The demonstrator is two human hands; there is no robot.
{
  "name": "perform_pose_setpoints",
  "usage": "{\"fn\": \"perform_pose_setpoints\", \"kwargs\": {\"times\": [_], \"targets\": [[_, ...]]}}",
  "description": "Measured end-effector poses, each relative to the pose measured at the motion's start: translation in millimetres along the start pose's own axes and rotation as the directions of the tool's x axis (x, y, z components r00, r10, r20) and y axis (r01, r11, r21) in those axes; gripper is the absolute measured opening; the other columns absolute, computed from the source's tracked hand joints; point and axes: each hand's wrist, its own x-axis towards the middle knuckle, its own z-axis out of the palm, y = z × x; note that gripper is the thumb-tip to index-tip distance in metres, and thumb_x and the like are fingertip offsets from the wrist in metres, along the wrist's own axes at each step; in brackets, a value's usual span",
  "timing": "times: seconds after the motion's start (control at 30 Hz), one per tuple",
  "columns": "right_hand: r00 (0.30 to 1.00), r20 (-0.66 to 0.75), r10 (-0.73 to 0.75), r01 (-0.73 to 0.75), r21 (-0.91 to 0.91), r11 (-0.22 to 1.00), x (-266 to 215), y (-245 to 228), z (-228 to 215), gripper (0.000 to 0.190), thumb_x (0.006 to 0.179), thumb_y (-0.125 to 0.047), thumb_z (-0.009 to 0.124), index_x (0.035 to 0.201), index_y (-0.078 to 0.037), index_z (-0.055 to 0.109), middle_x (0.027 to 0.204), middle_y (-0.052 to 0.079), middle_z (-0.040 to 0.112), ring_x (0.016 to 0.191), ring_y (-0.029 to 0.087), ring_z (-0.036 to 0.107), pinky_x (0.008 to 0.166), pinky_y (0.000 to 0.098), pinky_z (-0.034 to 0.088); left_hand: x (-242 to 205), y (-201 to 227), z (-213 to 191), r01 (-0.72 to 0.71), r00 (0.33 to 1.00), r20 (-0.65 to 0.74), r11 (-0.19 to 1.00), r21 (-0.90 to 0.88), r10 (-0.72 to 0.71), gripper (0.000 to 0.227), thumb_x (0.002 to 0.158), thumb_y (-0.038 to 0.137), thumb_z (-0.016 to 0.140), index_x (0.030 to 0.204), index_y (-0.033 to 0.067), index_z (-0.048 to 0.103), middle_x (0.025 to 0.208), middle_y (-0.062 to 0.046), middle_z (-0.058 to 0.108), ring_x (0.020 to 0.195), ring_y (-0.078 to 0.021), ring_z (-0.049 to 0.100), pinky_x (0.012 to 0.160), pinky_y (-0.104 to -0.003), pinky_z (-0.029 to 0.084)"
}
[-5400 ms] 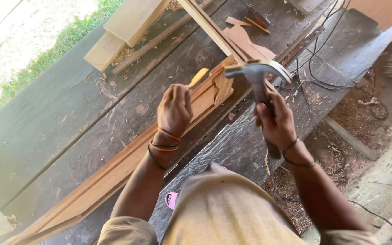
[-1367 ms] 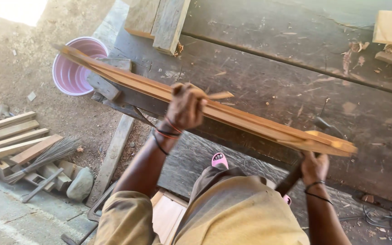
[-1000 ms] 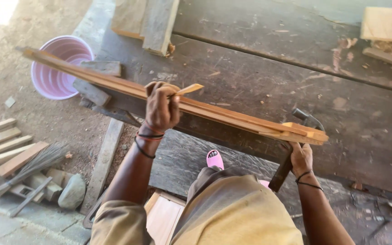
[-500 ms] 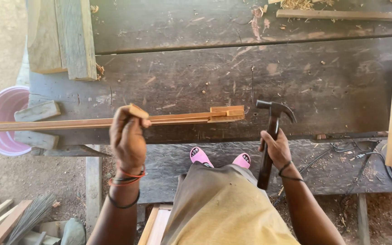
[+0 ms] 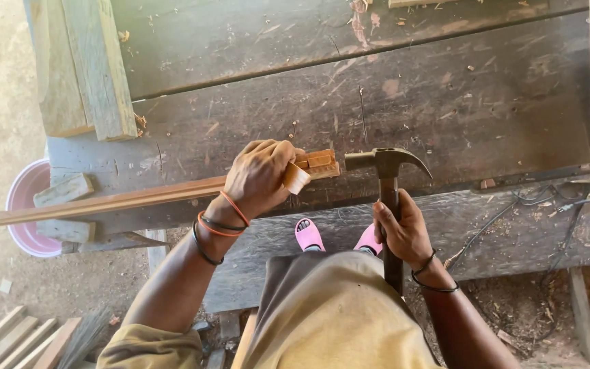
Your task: The person fits small wooden spacer blocks into the grooves of a long wooden rail and taps them in with a hammer, then slides the rail onto the edge of a wooden panel and presses the pieces together to assemble a wooden frame on the workbench.
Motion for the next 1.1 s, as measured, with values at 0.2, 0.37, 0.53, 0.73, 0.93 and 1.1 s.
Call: {"fn": "perform_pose_setpoints", "kwargs": {"times": [0.2, 0.37, 0.53, 0.73, 0.93, 1.1], "targets": [[1.0, -0.017, 0.006, -0.008, -0.087, 0.996, -1, 5, 6, 0.018, 0.105, -0.022, 0.057, 0.101, -0.006, 0.05, 0.07, 0.001, 0.057, 0.052, 0.008, 0.057, 0.044, 0.0251, 0.049, -1, 2, 0, 0.013, 1.0, -0.007, 0.998, -0.059, -0.013, 0.024, 0.089, 0.026, 0.076, 0.095, 0.0075, 0.062, 0.098, -0.006, 0.075, 0.099, -0.0286, 0.069, 0.091, -0.043, 0.052], [0.991, -0.128, -0.05, 0.045, -0.043, 0.998, -2, 1, -4, 0.014, 0.107, -0.021, 0.053, 0.104, -0.007, 0.052, 0.069, 0.001, 0.058, 0.05, 0.009, 0.057, 0.042, 0.0255, 0.05, 0, -2, 1, 0.016, 1.0, -0.006, 0.997, -0.08, -0.016, 0.029, 0.09, 0.027, 0.076, 0.09, 0.0074, 0.054, 0.099, -0.005, 0.077, 0.098, -0.0298, 0.068, 0.09, -0.044, 0.052], [0.996, -0.093, -0.003, 0.003, 0.004, 1.0, 0, 0, 19, 0.012, 0.105, -0.018, 0.053, 0.107, -0.008, 0.049, 0.069, 0.0, 0.058, 0.047, 0.009, 0.056, 0.039, 0.0243, 0.048, 0, -3, 1, 0.055, 0.998, 0.028, 0.993, -0.104, -0.052, 0.034, 0.092, 0.03, 0.076, 0.09, 0.0056, 0.053, 0.092, -0.009, 0.074, 0.094, -0.0333, 0.066, 0.088, -0.046, 0.051], [0.997, -0.045, 0.054, -0.059, -0.112, 0.992, -12, 0, 17, 0.014, 0.105, -0.016, 0.057, 0.107, -0.005, 0.05, 0.065, 0.002, 0.055, 0.048, 0.009, 0.052, 0.042, 0.0245, 0.044, 1, -2, -1, 0.032, 0.999, 0.03, 0.994, -0.108, -0.029, 0.031, 0.09, 0.029, 0.075, 0.091, 0.0055, 0.054, 0.088, -0.011, 0.07, 0.089, -0.0343, 0.065, 0.085, -0.045, 0.051], [0.984, -0.179, 0.005, 0.003, 0.042, 0.999, -10, -5, 2, 0.011, 0.106, -0.018, 0.051, 0.108, -0.008, 0.048, 0.069, -0.001, 0.056, 0.048, 0.007, 0.054, 0.041, 0.0247, 0.047, 1, -3, 2, 0.047, 0.999, 0.032, 0.992, -0.12, -0.044, 0.031, 0.09, 0.026, 0.075, 0.093, 0.0041, 0.054, 0.085, -0.014, 0.068, 0.088, -0.035, 0.065, 0.081, -0.046, 0.052], [0.994, -0.076, 0.074, -0.083, -0.118, 0.989, -5, 5, 13, 0.011, 0.104, -0.017, 0.054, 0.103, -0.007, 0.05, 0.065, 0.0, 0.057, 0.045, 0.009, 0.055, 0.039, 0.0263, 0.049, 0, -6, 4, -0.007, 1.0, 0.01, 0.99, -0.14, 0.009, 0.031, 0.091, 0.024, 0.074, 0.095, 0.0031, 0.052, 0.087, -0.014, 0.068, 0.089, -0.0351, 0.065, 0.081, -0.046, 0.052]]}}
